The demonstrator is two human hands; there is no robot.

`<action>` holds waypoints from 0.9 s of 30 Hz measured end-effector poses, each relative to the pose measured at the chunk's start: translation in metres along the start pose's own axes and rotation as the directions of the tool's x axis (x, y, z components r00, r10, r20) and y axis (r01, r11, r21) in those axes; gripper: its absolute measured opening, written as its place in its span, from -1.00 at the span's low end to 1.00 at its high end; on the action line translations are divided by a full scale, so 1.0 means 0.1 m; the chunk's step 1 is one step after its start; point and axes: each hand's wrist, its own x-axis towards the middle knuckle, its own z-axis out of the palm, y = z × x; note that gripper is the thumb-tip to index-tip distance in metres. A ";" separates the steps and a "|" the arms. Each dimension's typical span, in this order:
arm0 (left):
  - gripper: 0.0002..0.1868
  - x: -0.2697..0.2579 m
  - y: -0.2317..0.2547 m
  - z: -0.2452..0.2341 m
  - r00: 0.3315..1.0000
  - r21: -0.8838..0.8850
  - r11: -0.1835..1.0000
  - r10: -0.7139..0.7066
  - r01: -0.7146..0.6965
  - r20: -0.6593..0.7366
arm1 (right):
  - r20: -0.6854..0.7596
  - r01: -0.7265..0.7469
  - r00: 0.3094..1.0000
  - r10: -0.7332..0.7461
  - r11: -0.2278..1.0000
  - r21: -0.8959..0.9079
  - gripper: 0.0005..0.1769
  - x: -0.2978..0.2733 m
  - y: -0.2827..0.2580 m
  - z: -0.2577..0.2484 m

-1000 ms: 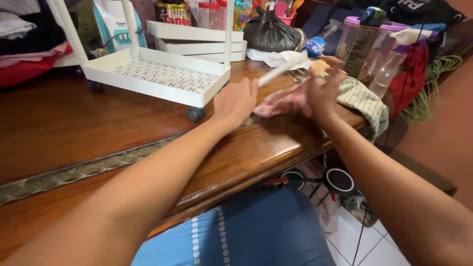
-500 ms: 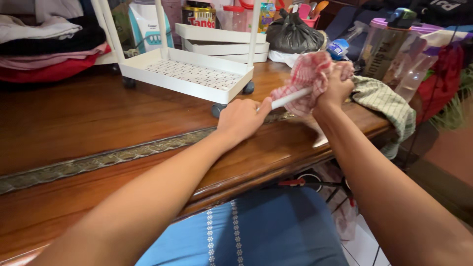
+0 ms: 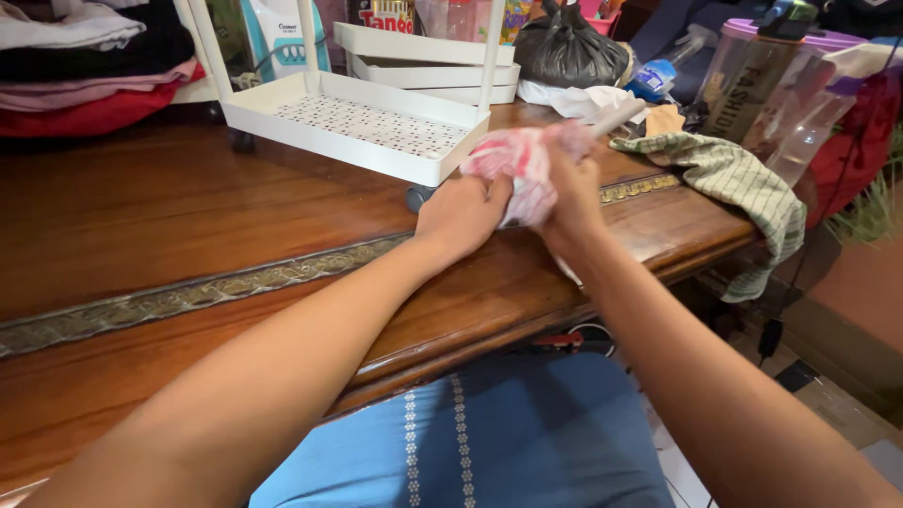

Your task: The person wipes a white plastic shelf tray with a red-and-white checkered cloth, then inserts white plastic poles into the tray's corner holes to form a two-tier rolling cart. The person repeatedly wipes the tray and poles, then attaches the second tray to complete the assembly.

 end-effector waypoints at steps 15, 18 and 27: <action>-0.56 -0.16 0.19 -0.16 0.983 0.053 0.983 0.177 -0.175 -0.042 | 0.012 0.004 1.000 -0.003 0.999 -0.045 -0.87 0.01 -0.15 -0.05; -0.53 -0.14 0.29 -0.35 0.977 -0.054 0.988 0.132 -0.143 -0.168 | -0.096 -0.041 0.995 0.003 0.918 -0.393 -0.92 0.05 -0.34 -0.10; -0.52 -0.01 0.40 -0.30 0.960 -0.216 0.954 0.155 -0.207 -0.234 | 0.487 0.521 0.853 -0.187 0.265 -0.811 -0.71 -0.41 -0.49 0.26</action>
